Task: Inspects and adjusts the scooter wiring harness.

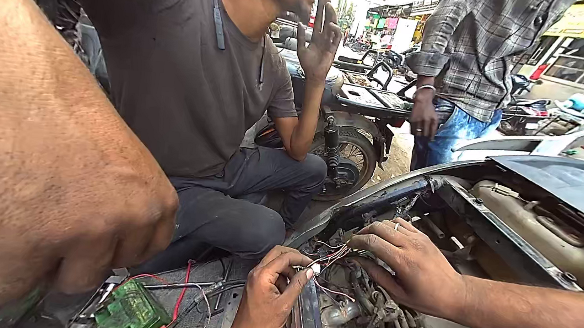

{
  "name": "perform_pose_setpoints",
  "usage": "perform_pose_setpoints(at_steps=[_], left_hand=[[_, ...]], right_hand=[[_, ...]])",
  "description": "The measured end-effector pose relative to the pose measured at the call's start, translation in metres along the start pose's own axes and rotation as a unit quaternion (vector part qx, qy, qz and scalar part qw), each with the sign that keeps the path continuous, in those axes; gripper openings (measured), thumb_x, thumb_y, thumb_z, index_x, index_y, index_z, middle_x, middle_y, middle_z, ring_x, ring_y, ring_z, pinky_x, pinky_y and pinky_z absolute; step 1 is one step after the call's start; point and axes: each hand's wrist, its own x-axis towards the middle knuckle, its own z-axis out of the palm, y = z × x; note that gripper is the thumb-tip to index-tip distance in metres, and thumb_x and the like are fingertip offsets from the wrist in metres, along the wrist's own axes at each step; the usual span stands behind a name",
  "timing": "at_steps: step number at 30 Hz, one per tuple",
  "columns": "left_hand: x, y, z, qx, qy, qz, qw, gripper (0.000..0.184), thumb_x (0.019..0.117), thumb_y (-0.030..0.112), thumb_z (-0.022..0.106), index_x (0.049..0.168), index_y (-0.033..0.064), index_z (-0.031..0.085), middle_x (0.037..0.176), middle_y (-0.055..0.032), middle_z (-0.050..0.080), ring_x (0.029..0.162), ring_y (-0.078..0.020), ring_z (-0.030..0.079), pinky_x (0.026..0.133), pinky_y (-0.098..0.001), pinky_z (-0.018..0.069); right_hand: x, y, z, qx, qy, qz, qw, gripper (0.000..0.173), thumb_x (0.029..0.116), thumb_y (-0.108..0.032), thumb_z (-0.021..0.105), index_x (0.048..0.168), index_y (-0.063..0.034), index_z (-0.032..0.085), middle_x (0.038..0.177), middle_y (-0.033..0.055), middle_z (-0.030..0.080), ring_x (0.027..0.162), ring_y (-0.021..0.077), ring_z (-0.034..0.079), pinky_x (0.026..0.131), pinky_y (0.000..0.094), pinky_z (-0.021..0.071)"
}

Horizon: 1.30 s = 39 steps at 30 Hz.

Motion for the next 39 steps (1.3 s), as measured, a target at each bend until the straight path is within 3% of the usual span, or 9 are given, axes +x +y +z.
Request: perform_pose_setpoints(at_steps=[6,10,18,22,27,32,39], left_hand=[[-0.006,0.015,0.007,-0.045,0.0,0.059,0.997,0.017,0.094,0.023,0.076,0.108,0.0149,0.079,0.111,-0.0028,0.071,0.075,-0.0132,0.068,0.056,-0.0257,0.0587],[-0.012,0.024,0.012,-0.076,-0.006,0.053,0.996,0.017,0.0947,0.021,0.075,0.109,0.0124,0.079,0.111,-0.005,0.071,0.078,-0.0159,0.069,0.06,-0.0279,0.0608],[-0.017,0.03,0.013,-0.193,-0.021,-0.013,0.981,0.02,0.0952,0.012,0.074,0.111,0.0,0.075,0.101,-0.016,0.072,0.067,-0.0237,0.068,0.059,-0.0331,0.0622],[-0.013,0.033,0.009,-0.25,-0.026,-0.056,0.966,0.021,0.098,0.01,0.069,0.112,-0.0054,0.072,0.097,-0.0225,0.072,0.064,-0.0242,0.067,0.055,-0.0313,0.0586],[-0.01,0.03,0.005,-0.285,-0.033,-0.101,0.953,0.022,0.1003,0.011,0.066,0.114,-0.0063,0.07,0.105,-0.026,0.071,0.066,-0.0253,0.067,0.055,-0.0303,0.0571],[-0.01,0.03,0.006,-0.287,-0.032,-0.108,0.951,0.022,0.0993,0.011,0.067,0.112,-0.0057,0.07,0.103,-0.0267,0.071,0.065,-0.0252,0.067,0.056,-0.0297,0.0571],[-0.01,0.029,0.004,-0.29,-0.034,-0.107,0.95,0.022,0.0991,0.01,0.067,0.113,-0.0065,0.07,0.105,-0.0269,0.071,0.066,-0.0248,0.067,0.056,-0.0304,0.058]], right_hand=[[0.0,-0.006,-0.001,0.013,0.003,-0.048,0.999,0.021,0.0986,-0.035,0.069,0.117,-0.0259,0.075,0.114,-0.0072,0.07,0.101,0.0094,0.065,0.084,0.0318,0.0533],[0.001,-0.008,-0.004,0.014,0.018,-0.074,0.997,0.017,0.0991,-0.034,0.069,0.111,-0.0256,0.078,0.111,-0.0075,0.072,0.1,0.0092,0.065,0.083,0.0319,0.0529],[0.001,-0.011,-0.003,0.003,0.02,-0.074,0.997,0.016,0.098,-0.036,0.07,0.105,-0.0246,0.079,0.101,-0.008,0.071,0.09,0.008,0.064,0.076,0.0298,0.0503],[-0.001,-0.008,-0.002,-0.008,-0.004,-0.085,0.996,0.019,0.1004,-0.037,0.067,0.106,-0.0235,0.078,0.103,-0.0066,0.071,0.093,0.0095,0.065,0.079,0.0311,0.0516],[0.001,-0.006,-0.003,-0.007,-0.03,-0.104,0.994,0.018,0.1028,-0.032,0.062,0.104,-0.0208,0.077,0.098,-0.005,0.069,0.09,0.0104,0.064,0.077,0.03,0.0508],[0.005,-0.009,-0.007,-0.005,-0.053,-0.094,0.994,0.022,0.1021,-0.034,0.063,0.094,-0.0174,0.075,0.095,-0.0038,0.067,0.088,0.0114,0.062,0.074,0.0301,0.0487],[0.001,-0.008,-0.004,-0.003,-0.076,-0.142,0.987,0.02,0.1033,-0.031,0.061,0.1,-0.0194,0.076,0.1,-0.004,0.07,0.097,0.0123,0.065,0.082,0.0322,0.0524]])
